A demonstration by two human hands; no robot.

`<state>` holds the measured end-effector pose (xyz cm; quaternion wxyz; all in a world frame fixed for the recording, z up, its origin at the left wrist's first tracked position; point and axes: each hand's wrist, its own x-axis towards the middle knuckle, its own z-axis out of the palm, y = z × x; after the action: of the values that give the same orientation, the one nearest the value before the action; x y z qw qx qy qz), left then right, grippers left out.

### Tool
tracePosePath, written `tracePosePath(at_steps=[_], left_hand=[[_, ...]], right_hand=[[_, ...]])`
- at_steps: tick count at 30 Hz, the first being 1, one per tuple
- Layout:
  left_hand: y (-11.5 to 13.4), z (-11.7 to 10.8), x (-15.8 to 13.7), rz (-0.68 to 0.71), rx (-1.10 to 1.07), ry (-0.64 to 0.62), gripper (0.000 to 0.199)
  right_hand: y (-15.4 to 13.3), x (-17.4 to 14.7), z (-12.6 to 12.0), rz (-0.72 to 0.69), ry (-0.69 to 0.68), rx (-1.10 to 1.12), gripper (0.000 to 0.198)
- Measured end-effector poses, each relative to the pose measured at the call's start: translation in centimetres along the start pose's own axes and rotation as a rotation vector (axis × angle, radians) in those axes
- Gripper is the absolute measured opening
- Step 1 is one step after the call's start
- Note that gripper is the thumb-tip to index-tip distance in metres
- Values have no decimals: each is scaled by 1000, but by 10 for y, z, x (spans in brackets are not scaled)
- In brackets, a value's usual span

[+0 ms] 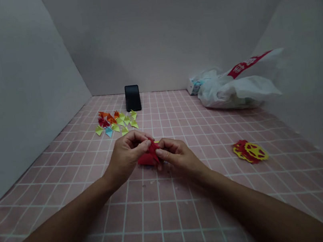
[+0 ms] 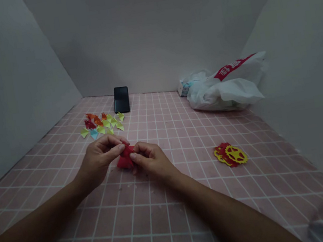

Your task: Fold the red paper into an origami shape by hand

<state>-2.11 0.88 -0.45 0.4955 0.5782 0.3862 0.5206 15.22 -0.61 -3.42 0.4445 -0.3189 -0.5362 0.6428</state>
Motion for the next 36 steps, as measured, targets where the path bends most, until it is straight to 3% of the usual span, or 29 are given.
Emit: tracePosePath(at_steps=[9, 19, 29, 36], left_hand=[[4, 2, -1, 7, 61, 33, 13], [0, 2, -3, -32, 73, -13, 13], [-2, 4, -2, -77, -36, -11, 23], [-2, 4, -3, 3, 24, 20, 17]], right_hand=[[1, -1, 4, 33, 27, -14, 29], [-2, -1, 5, -104, 165, -160, 23], [-2, -3, 6, -68, 174, -219, 26], [-2, -2, 5, -74, 162, -232, 28]])
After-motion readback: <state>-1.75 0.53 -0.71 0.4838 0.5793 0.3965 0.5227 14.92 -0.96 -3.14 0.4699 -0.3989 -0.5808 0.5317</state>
